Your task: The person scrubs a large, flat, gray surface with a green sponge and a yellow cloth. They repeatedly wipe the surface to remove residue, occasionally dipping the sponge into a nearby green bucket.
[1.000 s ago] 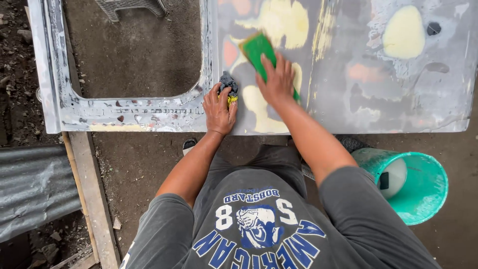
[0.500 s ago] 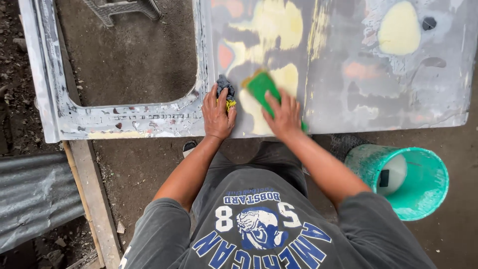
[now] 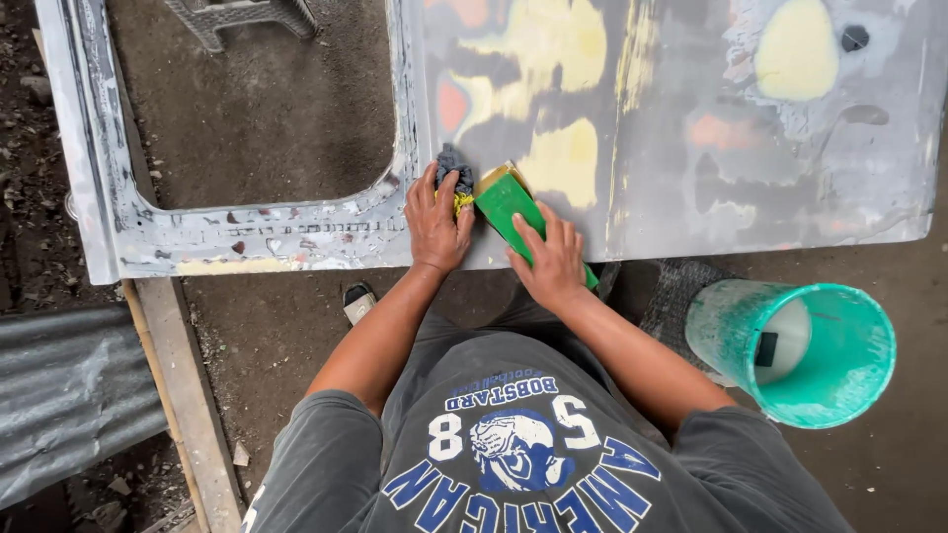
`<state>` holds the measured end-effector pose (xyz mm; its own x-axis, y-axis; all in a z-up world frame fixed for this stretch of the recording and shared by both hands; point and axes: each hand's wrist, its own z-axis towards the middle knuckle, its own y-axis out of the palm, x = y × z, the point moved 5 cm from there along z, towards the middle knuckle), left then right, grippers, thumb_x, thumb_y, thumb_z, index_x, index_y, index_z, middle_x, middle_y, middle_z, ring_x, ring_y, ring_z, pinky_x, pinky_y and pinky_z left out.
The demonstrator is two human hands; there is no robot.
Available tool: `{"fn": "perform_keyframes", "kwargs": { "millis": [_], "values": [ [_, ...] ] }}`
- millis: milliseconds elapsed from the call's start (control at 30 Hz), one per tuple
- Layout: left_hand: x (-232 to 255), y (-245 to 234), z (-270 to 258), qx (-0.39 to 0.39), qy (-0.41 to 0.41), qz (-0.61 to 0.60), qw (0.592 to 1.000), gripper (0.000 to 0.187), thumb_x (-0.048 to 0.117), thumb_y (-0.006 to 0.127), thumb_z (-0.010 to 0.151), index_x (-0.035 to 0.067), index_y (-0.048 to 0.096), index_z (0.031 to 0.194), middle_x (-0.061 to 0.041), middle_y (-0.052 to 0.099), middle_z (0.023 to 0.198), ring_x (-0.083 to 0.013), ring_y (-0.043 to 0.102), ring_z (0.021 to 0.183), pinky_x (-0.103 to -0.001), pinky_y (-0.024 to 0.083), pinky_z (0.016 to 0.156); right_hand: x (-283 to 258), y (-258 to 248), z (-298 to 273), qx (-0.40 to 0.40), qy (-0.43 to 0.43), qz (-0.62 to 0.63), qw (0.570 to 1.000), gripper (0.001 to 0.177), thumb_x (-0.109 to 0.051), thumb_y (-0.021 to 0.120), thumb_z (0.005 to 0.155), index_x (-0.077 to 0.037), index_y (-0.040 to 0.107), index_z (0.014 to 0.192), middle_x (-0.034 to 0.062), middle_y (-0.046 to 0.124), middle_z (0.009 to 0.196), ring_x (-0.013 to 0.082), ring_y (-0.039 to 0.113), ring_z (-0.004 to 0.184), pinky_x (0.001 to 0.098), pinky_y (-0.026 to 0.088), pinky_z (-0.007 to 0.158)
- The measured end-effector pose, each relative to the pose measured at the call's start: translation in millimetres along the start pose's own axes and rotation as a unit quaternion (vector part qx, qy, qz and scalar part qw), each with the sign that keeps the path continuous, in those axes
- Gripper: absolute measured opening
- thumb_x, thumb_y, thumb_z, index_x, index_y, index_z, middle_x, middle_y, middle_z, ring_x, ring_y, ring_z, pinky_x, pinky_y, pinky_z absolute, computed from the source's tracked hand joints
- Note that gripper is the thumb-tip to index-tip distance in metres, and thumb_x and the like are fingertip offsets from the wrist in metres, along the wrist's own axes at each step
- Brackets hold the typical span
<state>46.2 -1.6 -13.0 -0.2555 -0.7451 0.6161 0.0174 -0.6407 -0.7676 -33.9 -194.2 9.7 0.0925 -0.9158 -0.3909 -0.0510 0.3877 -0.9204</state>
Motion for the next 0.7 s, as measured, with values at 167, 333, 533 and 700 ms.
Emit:
{"fn": "perform_keyframes", "kwargs": {
  "millis": [167,333,533,700],
  "values": [
    [-1,2,1,-0.003,0.003,0.008,1.0,0.06,0.027,0.067,0.091,0.015,0.049,0.147,-0.019,0.036,0.158,-0.0428,0.036,0.141,-0.058,0.03,0.115,44,-2,99,0.067,0.05,-0.055,0.995,0.062,-0.039,0.072,0.094,-0.021,0.052,0.149,0.0239,0.04,0.147,0.0449,0.043,0.128,0.0655,0.037,0.103],
    [-4,5,-3,-0.013,-0.01,0.009,1.0,0.059,0.028,0.067,0.09,0.017,0.05,0.145,-0.017,0.036,0.158,-0.0431,0.036,0.14,-0.058,0.031,0.113,73,-22,160,0.17,0.152,-0.031,0.973,0.057,-0.036,0.076,0.095,-0.023,0.054,0.145,0.0181,0.042,0.15,0.0427,0.043,0.131,0.0592,0.038,0.105],
    [3,2,1,0.003,0.001,-0.013,1.0,0.058,0.027,0.068,0.09,0.017,0.051,0.144,-0.017,0.038,0.157,-0.0435,0.037,0.14,-0.058,0.032,0.113,17,3,41,0.052,0.059,-0.045,0.996,0.07,-0.038,0.074,0.093,-0.021,0.047,0.156,0.0265,0.04,0.146,0.0451,0.042,0.129,0.062,0.035,0.105],
    [-1,3,-1,0.006,0.013,-0.008,1.0,0.058,0.026,0.068,0.091,0.016,0.051,0.145,-0.018,0.038,0.158,-0.0434,0.038,0.139,-0.058,0.032,0.113,22,5,17,0.004,0.037,-0.037,0.999,0.065,-0.037,0.073,0.092,-0.022,0.05,0.151,0.0238,0.04,0.151,0.043,0.043,0.132,0.06,0.035,0.107]
  ]
}}
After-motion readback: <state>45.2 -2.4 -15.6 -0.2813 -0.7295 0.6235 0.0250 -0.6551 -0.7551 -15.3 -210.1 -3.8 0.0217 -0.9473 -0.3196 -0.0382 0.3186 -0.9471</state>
